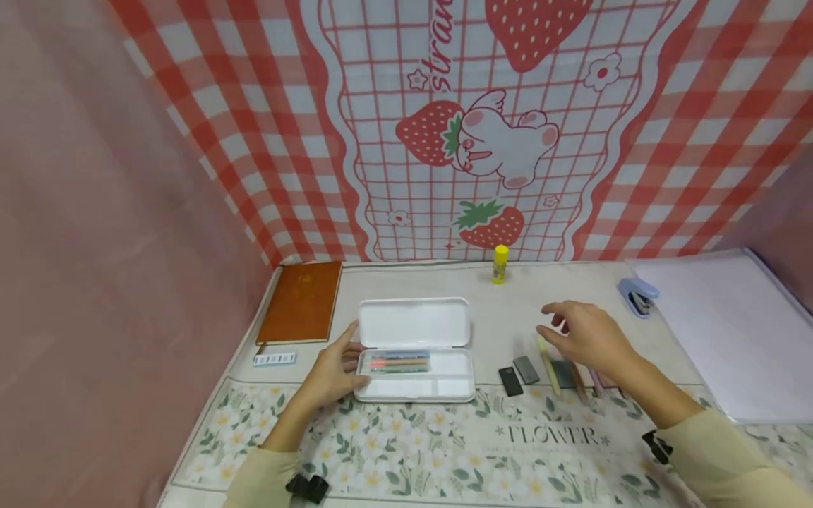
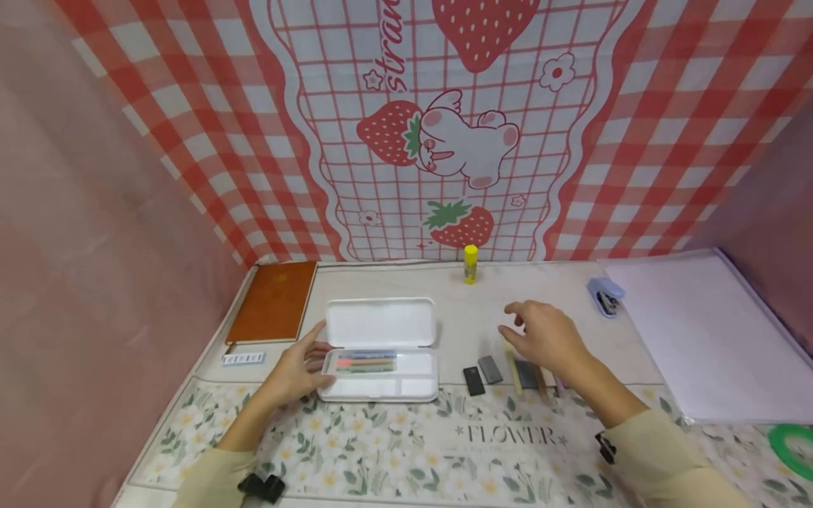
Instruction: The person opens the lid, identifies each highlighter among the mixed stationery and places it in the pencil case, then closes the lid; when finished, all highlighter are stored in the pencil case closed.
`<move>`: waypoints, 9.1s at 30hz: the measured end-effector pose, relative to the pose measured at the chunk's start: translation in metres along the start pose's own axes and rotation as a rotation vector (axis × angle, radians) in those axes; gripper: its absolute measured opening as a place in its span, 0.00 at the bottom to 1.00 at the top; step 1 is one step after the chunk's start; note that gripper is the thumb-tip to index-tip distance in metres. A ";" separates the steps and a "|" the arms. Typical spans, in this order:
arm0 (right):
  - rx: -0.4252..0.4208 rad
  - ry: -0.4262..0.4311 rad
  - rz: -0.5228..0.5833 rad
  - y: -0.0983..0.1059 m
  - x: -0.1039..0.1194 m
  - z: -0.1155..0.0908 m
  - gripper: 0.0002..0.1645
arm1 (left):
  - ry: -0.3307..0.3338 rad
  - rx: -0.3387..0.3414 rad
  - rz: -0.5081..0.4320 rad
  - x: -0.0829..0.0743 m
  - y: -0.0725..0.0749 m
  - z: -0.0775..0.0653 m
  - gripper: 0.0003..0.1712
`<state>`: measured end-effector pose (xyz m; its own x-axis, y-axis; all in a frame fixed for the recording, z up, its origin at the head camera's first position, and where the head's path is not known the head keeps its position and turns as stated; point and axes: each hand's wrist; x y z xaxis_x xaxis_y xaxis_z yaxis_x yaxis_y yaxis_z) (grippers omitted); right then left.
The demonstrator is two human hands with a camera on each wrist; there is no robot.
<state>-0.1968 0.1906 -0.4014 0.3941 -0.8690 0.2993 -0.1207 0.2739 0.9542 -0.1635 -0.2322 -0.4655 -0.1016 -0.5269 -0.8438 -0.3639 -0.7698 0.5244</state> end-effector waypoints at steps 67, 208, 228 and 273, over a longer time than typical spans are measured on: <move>0.209 0.391 -0.006 -0.039 0.168 0.104 0.12 | -0.015 -0.003 -0.002 0.001 0.000 0.004 0.61; 0.312 0.448 0.059 -0.077 0.196 0.109 0.13 | -0.005 0.012 -0.006 0.005 0.004 0.003 0.61; 0.276 0.395 -0.088 -0.094 0.205 0.108 0.14 | -0.014 -0.001 -0.012 0.002 0.004 0.002 0.60; 0.184 -0.183 0.053 -0.013 -0.060 -0.009 0.19 | -0.006 0.016 0.014 0.003 0.000 -0.001 0.59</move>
<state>-0.2109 0.2428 -0.4317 0.2134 -0.9201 0.3285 -0.3070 0.2561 0.9166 -0.1635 -0.2341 -0.4675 -0.1121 -0.5357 -0.8370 -0.3773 -0.7563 0.5345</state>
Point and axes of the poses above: each hand's wrist, its own z-axis towards the middle knuckle, its own y-axis out of the back of the hand, x = y × z, and after that the axes turned 13 degrees about x, right-handed
